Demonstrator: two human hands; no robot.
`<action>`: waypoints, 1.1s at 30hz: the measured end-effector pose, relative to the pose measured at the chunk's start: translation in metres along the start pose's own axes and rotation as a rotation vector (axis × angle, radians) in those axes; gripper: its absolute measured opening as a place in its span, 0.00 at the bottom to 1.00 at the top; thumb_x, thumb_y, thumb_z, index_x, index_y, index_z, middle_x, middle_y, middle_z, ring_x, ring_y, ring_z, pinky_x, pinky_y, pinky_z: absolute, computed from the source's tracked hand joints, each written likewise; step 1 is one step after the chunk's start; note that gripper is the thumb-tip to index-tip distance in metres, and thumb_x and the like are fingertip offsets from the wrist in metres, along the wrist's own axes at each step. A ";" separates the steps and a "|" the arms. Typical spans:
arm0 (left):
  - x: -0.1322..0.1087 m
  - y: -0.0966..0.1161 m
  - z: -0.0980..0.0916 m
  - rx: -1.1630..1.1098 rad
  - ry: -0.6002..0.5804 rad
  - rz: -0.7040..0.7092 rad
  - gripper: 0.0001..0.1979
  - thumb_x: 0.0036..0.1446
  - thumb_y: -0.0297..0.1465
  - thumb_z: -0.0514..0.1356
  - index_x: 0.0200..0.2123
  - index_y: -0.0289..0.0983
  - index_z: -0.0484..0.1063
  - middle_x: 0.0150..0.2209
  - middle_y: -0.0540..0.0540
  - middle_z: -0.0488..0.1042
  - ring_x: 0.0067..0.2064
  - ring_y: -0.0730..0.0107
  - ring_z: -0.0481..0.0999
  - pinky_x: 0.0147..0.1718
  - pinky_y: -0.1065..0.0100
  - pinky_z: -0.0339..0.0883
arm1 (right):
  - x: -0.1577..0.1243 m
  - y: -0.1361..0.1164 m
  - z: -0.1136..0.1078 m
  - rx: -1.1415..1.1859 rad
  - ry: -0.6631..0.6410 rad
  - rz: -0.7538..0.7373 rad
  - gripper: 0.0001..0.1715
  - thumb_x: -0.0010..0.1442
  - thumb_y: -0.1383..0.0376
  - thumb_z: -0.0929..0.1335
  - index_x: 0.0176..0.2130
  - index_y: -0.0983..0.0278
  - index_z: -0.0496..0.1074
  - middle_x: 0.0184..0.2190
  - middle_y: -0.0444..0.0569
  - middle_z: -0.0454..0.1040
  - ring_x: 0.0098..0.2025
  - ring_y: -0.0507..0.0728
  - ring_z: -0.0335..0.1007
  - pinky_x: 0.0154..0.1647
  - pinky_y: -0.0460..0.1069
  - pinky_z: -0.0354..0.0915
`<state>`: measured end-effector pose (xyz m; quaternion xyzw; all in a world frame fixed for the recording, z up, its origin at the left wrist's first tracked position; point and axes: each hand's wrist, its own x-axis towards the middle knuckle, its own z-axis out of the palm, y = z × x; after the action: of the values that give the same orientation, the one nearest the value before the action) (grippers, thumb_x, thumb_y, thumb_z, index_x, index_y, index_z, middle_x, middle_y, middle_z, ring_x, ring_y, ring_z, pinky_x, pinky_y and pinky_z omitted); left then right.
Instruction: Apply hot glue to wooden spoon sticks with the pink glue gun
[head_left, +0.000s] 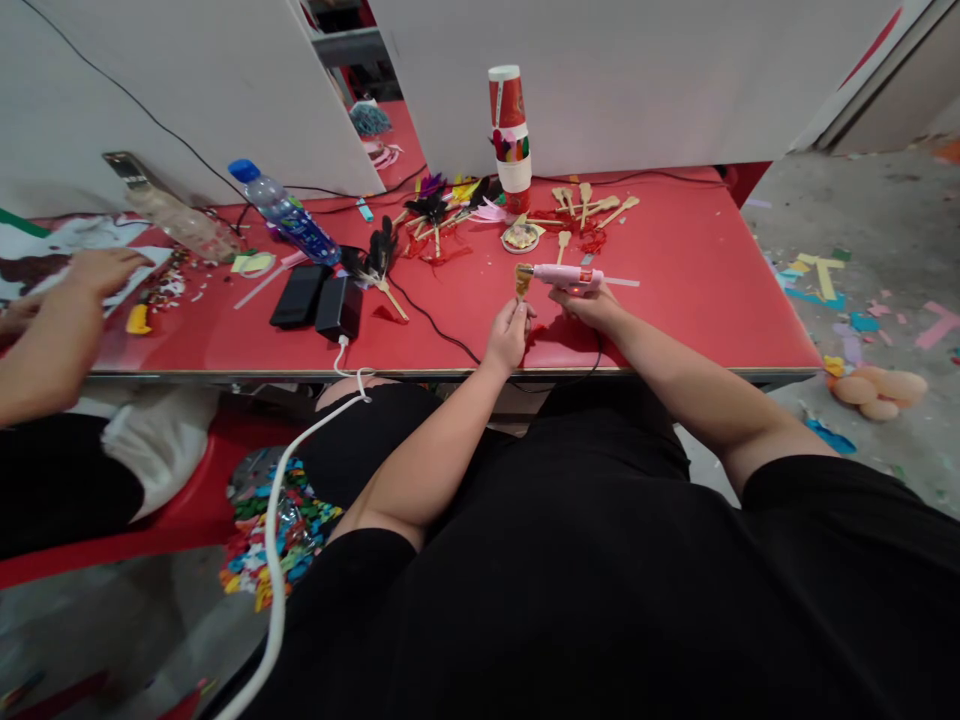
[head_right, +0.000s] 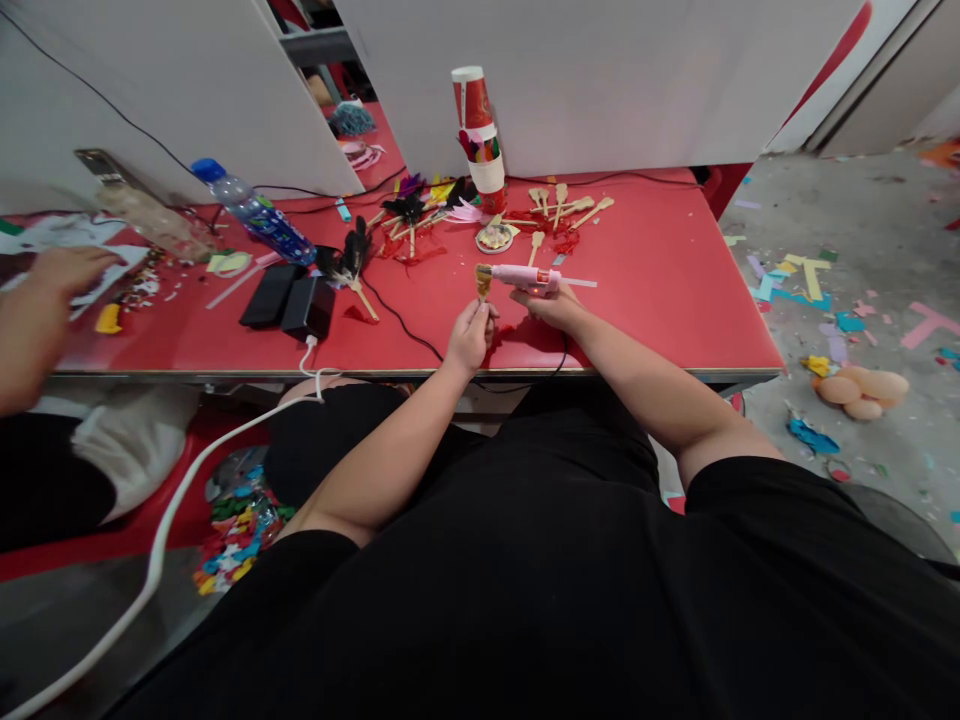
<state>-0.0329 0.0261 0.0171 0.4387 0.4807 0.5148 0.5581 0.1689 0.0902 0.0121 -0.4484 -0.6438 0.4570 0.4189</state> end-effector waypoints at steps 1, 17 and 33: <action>0.001 -0.001 0.000 -0.005 0.000 0.000 0.24 0.81 0.51 0.66 0.36 0.40 0.68 0.23 0.59 0.56 0.21 0.79 0.52 0.22 0.74 0.46 | 0.000 0.000 0.000 -0.011 0.000 0.007 0.25 0.64 0.43 0.82 0.33 0.57 0.77 0.22 0.46 0.71 0.26 0.56 0.65 0.25 0.51 0.64; 0.005 -0.007 -0.003 0.007 -0.021 0.012 0.24 0.82 0.51 0.63 0.37 0.41 0.67 0.22 0.59 0.54 0.21 0.77 0.51 0.22 0.73 0.45 | 0.003 0.002 -0.001 -0.126 0.040 0.059 0.23 0.65 0.49 0.82 0.51 0.61 0.88 0.30 0.49 0.79 0.37 0.62 0.77 0.44 0.57 0.80; 0.006 -0.014 -0.005 0.022 -0.015 0.080 0.22 0.84 0.48 0.59 0.38 0.41 0.67 0.23 0.58 0.55 0.22 0.76 0.52 0.23 0.72 0.47 | 0.001 -0.001 0.003 -0.105 0.018 0.066 0.29 0.63 0.46 0.80 0.53 0.63 0.87 0.27 0.43 0.73 0.34 0.59 0.70 0.44 0.57 0.75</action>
<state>-0.0355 0.0313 0.0018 0.4675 0.4641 0.5281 0.5358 0.1655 0.0902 0.0125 -0.4948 -0.6479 0.4322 0.3855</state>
